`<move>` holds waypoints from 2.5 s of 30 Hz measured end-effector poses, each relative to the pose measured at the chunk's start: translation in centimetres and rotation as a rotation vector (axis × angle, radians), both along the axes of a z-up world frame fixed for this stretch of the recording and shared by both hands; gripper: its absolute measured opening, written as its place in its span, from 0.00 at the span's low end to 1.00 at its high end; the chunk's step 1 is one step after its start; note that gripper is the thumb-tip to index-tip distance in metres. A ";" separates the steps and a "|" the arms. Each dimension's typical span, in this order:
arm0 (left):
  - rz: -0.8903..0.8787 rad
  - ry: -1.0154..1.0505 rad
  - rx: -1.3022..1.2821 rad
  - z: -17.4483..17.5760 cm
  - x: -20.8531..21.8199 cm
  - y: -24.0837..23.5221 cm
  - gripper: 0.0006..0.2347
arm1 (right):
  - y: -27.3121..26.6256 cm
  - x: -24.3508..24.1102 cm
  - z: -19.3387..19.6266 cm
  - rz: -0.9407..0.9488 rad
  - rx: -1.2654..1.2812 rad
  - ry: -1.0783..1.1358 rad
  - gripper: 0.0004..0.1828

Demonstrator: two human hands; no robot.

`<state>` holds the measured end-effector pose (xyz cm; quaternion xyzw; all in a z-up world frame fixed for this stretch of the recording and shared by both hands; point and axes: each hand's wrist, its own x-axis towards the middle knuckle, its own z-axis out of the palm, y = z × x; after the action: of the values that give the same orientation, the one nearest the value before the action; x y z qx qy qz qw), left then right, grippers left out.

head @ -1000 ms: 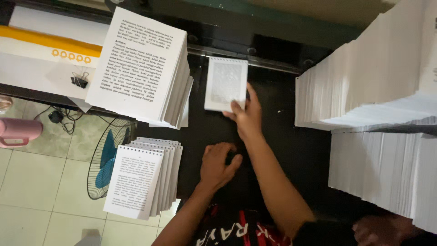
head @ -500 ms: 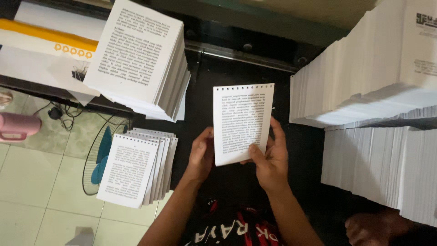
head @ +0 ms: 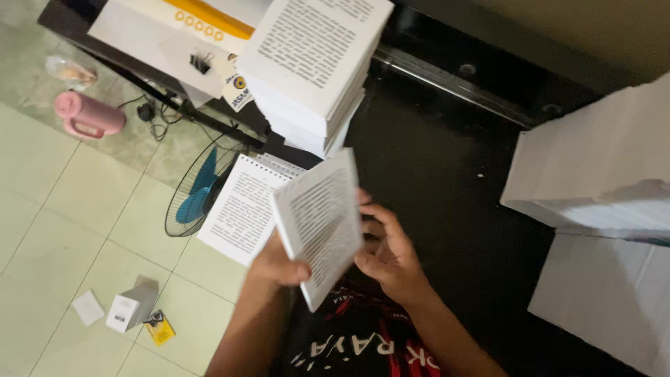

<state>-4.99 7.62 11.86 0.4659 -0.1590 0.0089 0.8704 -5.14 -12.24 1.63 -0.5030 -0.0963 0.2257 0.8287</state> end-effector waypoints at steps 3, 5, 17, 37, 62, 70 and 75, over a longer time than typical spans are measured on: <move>0.272 0.018 0.647 4.1 -1.9 6.7 0.33 | 0.5 1.0 0.9 -0.001 -0.048 0.034 0.39; 0.420 0.170 0.981 5.9 -3.1 7.4 0.33 | -0.7 2.0 -0.7 -0.061 -0.091 0.047 0.33; 0.334 0.679 1.799 1.7 -0.8 9.0 0.40 | -3.3 4.3 -0.7 -0.159 -0.416 -0.116 0.18; 0.436 0.290 1.296 11.9 16.9 11.2 0.11 | 6.4 12.1 13.9 -0.276 -0.657 -1.085 0.38; 0.711 0.099 1.448 12.6 16.6 10.4 0.06 | 5.7 13.1 13.4 -0.274 -0.632 -1.043 0.40; 0.443 0.230 0.889 19.7 10.2 7.5 0.08 | 3.3 14.1 13.9 -0.411 -0.123 -0.571 0.33; 0.294 -0.012 0.569 13.8 8.1 1.5 0.24 | -0.2 11.1 18.3 -0.270 0.043 -0.557 0.45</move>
<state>3.08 9.07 25.64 0.7085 -0.0911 0.0923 0.6936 5.95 -12.46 19.89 -0.5359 -0.2567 -0.0348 0.8036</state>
